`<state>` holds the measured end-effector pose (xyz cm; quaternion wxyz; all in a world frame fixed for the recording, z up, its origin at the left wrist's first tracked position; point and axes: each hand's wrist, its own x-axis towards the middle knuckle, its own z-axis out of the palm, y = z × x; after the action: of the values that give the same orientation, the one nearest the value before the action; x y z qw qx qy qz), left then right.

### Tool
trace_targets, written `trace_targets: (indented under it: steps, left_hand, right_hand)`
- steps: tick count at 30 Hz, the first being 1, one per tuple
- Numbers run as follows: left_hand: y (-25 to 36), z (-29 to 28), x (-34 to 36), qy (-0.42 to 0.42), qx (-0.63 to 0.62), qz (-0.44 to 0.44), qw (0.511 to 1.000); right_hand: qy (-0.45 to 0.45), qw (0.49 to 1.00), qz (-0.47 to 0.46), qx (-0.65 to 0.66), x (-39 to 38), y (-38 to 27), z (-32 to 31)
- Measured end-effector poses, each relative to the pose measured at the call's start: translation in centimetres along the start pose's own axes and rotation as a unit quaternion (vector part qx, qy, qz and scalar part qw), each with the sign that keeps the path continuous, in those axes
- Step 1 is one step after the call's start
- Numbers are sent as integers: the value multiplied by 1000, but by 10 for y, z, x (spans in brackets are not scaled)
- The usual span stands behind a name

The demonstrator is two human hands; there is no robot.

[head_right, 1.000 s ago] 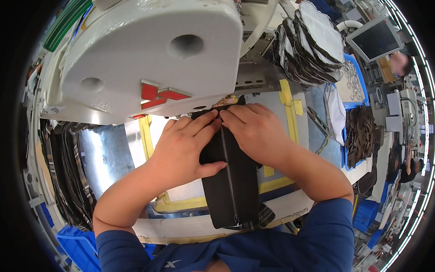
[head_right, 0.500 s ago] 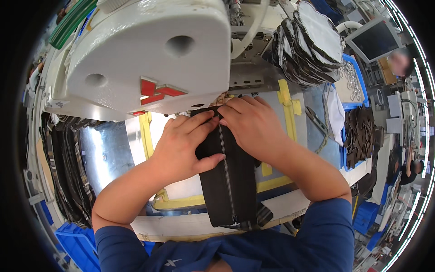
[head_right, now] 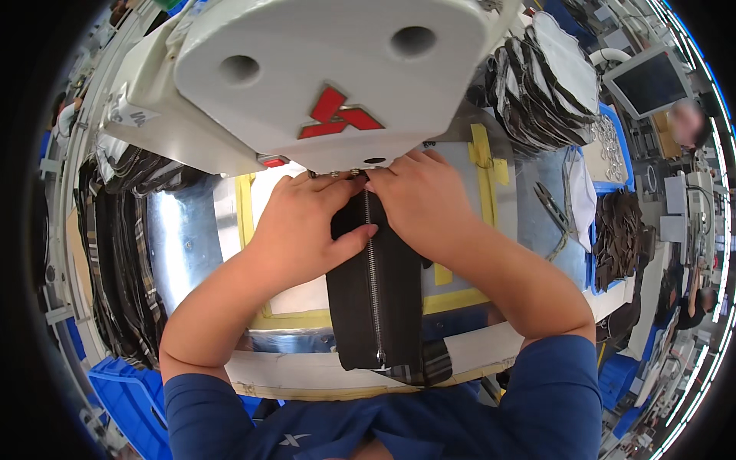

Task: The person aligns a zipper onto a plaid fabric pouch and sews it using an industrial sewing machine. They guide the fabric under the needle, stitch along the zipper, and then trim the excess thread. The process is repeated for a second pouch.

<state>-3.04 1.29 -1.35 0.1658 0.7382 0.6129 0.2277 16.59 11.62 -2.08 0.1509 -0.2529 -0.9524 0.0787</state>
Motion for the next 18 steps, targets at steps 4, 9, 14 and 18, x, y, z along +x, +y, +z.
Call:
trace_targets:
  steps: [4, 9, 14, 18]
  left_hand:
    - [6, -3, 1, -12, 14, -4, 1000]
    - [3, -1, 0, -18, 13, -8, 1000]
    - [4, -1, 1, -30, 3, -7, 1000]
    - [6, -2, 2, -22, 8, -5, 1000]
  right_hand:
    - [-12, 1000, 5, -22, -3, 1, 1]
    - [11, 1000, -1, -20, 2, -4, -2]
    - [-10, 1000, 1, -16, -1, -1, -3]
    - [-10, 1000, -2, -21, -3, -2, -5]
